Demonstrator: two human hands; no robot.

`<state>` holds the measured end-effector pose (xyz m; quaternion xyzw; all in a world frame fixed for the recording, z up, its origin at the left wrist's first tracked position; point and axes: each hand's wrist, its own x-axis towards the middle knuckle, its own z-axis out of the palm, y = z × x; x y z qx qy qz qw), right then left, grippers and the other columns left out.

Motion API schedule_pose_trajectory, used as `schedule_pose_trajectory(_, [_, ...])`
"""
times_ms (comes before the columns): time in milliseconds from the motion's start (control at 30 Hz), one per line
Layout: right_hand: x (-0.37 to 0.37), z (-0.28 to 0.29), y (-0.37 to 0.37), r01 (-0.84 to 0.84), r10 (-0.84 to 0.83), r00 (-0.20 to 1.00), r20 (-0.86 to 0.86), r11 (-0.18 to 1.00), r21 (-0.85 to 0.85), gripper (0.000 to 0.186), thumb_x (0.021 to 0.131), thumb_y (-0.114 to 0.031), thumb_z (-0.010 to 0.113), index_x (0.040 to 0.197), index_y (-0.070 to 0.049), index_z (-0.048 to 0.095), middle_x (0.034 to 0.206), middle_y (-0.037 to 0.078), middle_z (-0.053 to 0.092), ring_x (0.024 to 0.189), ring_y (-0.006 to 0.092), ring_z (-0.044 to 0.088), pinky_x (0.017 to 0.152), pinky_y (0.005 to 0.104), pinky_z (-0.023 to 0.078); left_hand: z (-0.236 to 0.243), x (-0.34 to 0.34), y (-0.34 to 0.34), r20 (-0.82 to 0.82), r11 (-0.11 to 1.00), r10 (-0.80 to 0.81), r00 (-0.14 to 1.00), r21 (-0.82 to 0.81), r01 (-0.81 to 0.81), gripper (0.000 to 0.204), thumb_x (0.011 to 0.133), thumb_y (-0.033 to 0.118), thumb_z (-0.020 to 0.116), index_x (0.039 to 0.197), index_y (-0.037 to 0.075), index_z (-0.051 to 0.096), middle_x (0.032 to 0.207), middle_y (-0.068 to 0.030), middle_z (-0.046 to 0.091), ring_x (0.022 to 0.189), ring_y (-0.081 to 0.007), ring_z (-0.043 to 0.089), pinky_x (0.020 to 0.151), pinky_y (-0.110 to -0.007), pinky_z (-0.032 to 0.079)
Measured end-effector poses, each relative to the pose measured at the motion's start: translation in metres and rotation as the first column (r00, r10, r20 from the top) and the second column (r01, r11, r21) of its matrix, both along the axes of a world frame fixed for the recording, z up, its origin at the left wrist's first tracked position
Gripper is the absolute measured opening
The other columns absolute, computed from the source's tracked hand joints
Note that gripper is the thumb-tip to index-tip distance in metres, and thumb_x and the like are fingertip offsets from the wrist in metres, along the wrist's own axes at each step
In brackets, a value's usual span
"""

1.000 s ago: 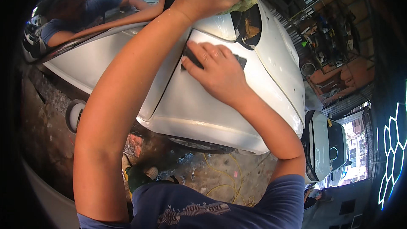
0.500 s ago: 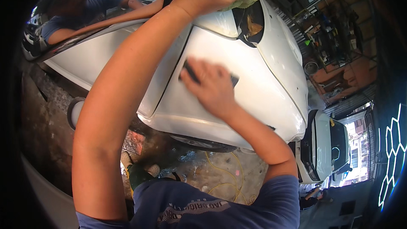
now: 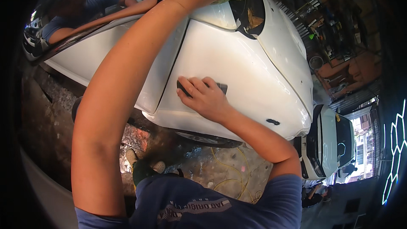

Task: The person sands the front fender of a white car using a sanding block and wipes the surface with a cloth, frequently dipping the tool into a bucket of water.

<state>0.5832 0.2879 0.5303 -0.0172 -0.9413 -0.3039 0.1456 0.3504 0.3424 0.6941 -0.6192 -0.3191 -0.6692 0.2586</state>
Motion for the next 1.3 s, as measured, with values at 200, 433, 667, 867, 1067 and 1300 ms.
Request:
schedule_pose_trajectory(200, [-0.06,0.068,0.013,0.103,-0.053,0.912,-0.406,0.989,0.102,0.03,0.083,-0.02,0.069,0.112,-0.016,0.072,0.14,0.008,0.063,0.111,0.025,0.059,0.083,0.0413,0.045,0.0,-0.015,-0.002,-0.045,0.996,0.065,0.997,0.061,-0.062,0.025,0.084,0.025,0.078,0.098,0.009,0.064,0.095,-0.0123,0.064,0.093,-0.0339,0.065,0.083,-0.044,0.055])
schedule_pose_trajectory(433, [-0.038,0.038,0.006,-0.025,0.026,0.998,-0.051,0.999,0.028,0.027,0.088,-0.017,0.069,0.114,-0.019,0.071,0.14,0.005,0.064,0.115,0.022,0.059,0.086,0.0393,0.046,0.001,-0.007,-0.003,-0.017,0.999,0.033,0.999,-0.016,-0.034,0.024,0.085,0.025,0.078,0.098,0.009,0.064,0.096,-0.0123,0.065,0.094,-0.0333,0.065,0.083,-0.043,0.056])
schedule_pose_trajectory(667, [-0.03,0.009,-0.003,0.056,-0.056,0.978,-0.201,0.998,-0.008,0.028,0.088,-0.018,0.072,0.116,-0.02,0.073,0.141,0.006,0.064,0.109,0.0229,0.061,0.086,0.0394,0.046,0.004,-0.008,-0.008,-0.029,0.996,0.057,0.998,-0.073,-0.059,0.026,0.085,0.027,0.079,0.098,0.009,0.065,0.098,-0.0115,0.064,0.092,-0.0333,0.066,0.083,-0.043,0.056])
schedule_pose_trajectory(867, [-0.017,0.027,0.009,0.104,-0.107,0.972,-0.211,0.994,-0.026,0.032,0.088,-0.02,0.067,0.12,-0.021,0.07,0.147,0.004,0.058,0.117,0.0228,0.056,0.09,0.0425,0.043,0.004,-0.006,-0.004,-0.051,0.991,0.097,0.994,-0.083,-0.101,0.026,0.084,0.027,0.079,0.098,0.009,0.065,0.099,-0.0099,0.064,0.095,-0.0311,0.065,0.084,-0.043,0.055])
schedule_pose_trajectory(1067, [0.037,0.035,0.012,0.18,-0.195,0.943,-0.269,0.98,-0.08,0.042,0.085,-0.014,0.072,0.124,-0.029,0.071,0.148,0.007,0.059,0.123,0.0264,0.059,0.098,0.0438,0.044,0.006,-0.013,-0.013,-0.068,0.984,0.128,0.99,-0.114,-0.135,0.023,0.08,0.014,0.077,0.099,0.008,0.066,0.099,-0.0099,0.064,0.095,-0.0317,0.065,0.082,-0.041,0.053])
schedule_pose_trajectory(1300, [0.163,0.036,0.019,0.289,-0.287,0.951,-0.112,0.957,-0.002,0.035,0.09,-0.027,0.072,0.125,-0.029,0.066,0.148,0.003,0.061,0.137,0.0228,0.056,0.114,0.0458,0.039,0.012,0.006,-0.002,-0.053,0.992,0.117,0.992,-0.047,-0.12,0.023,0.076,0.007,0.074,0.097,0.006,0.064,0.096,-0.0125,0.064,0.092,-0.0343,0.065,0.081,-0.042,0.052])
